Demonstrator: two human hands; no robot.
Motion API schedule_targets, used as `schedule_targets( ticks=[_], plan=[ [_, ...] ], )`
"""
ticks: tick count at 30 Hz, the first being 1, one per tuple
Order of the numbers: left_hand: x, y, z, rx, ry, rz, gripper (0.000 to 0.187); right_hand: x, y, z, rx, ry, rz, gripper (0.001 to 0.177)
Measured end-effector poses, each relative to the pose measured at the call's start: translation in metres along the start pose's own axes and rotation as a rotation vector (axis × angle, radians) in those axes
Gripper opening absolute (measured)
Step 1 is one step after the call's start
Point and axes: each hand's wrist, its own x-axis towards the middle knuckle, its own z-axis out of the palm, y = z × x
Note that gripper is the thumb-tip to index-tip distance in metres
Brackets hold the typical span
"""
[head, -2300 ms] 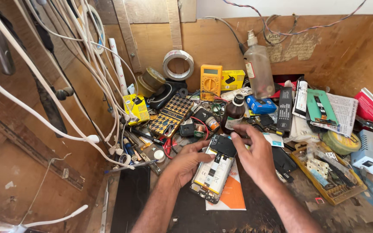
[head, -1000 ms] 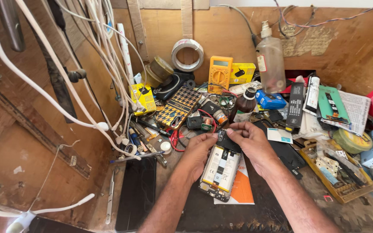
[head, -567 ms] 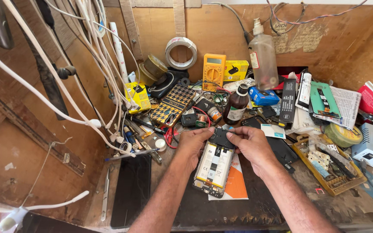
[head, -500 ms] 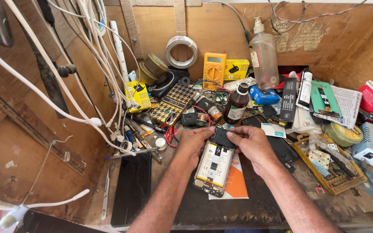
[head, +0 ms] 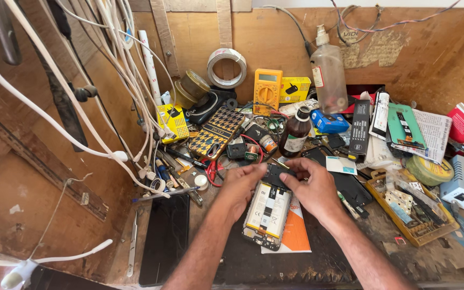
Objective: The person works on a disassembled smartphone on a cluttered workbench. They use a small screwdriver to adjust components near the battery and camera area, then use a green-handled tool to scrape or clean a small part. The phone remains open throughout the clip.
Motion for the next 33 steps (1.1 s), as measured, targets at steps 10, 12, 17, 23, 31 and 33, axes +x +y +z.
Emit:
schedule_targets(
  ticks=[10,12,17,23,31,33],
  plan=[
    [-0.012,0.003,-0.006,-0.028,-0.143,0.037,0.051,0.005,-0.01,-0.01,-0.214,-0.045,-0.131,0.046],
    [-0.012,0.002,-0.006,-0.014,-0.142,0.049,0.051,0.009,-0.009,-0.012,-0.235,-0.052,-0.192,0.044],
    [-0.012,0.0,-0.006,-0.001,-0.15,0.063,0.051,0.018,-0.005,-0.016,-0.236,-0.095,-0.179,0.043],
    [-0.015,0.003,-0.005,-0.015,-0.145,0.064,0.052,0.022,0.005,-0.012,-0.09,-0.083,-0.197,0.035],
    [-0.017,0.004,-0.006,-0.038,-0.133,0.053,0.052,0.02,0.006,-0.036,0.547,0.044,0.026,0.026],
    [-0.015,0.004,-0.003,-0.028,-0.117,0.045,0.052,0.016,0.007,-0.046,0.523,0.04,0.136,0.024]
  ],
)
